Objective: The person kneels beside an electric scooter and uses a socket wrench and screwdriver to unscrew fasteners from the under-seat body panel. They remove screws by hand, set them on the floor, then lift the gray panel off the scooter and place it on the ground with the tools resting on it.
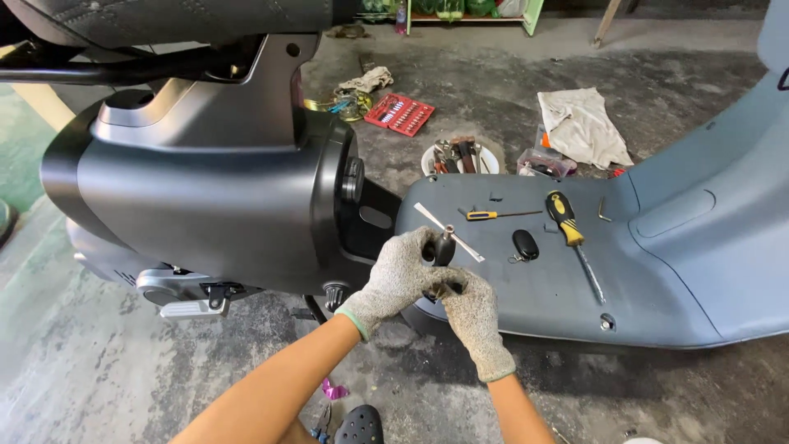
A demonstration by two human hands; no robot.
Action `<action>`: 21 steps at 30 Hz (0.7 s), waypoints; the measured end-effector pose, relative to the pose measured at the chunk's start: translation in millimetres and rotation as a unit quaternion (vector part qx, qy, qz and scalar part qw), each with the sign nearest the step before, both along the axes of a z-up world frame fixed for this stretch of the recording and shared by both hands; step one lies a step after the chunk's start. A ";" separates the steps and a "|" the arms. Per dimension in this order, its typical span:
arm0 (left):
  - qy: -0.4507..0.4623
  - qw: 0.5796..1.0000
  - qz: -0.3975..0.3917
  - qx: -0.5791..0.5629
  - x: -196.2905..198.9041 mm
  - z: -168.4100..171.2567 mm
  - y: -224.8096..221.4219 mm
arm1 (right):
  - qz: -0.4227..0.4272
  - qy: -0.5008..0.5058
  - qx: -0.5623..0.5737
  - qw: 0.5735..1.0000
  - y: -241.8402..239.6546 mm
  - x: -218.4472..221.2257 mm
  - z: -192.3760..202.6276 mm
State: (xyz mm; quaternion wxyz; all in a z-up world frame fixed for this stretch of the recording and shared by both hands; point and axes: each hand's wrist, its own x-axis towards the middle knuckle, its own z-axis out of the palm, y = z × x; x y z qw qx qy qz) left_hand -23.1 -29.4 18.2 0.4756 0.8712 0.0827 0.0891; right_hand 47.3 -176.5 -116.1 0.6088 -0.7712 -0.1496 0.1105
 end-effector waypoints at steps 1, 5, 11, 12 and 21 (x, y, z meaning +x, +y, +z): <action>-0.014 1.000 -0.013 0.005 0.7 -4.2 0.9 | 0.004 -0.126 -0.028 0.992 -0.9 0.7 -3.1; -0.056 0.989 -0.104 -0.084 2.2 -14.2 10.1 | -0.010 -0.218 -0.059 0.974 -1.8 3.2 -7.5; -0.017 0.966 -0.213 -0.148 9.2 -26.5 24.9 | 0.038 -0.197 -0.109 0.974 -3.0 3.1 5.5; -0.015 0.966 -0.211 -0.148 11.7 -31.7 28.2 | 0.039 -0.195 -0.109 0.974 -2.6 5.3 1.6; -0.018 0.988 -0.150 0.029 9.5 -15.7 27.7 | 0.089 -0.200 -0.135 0.966 -8.9 14.8 3.5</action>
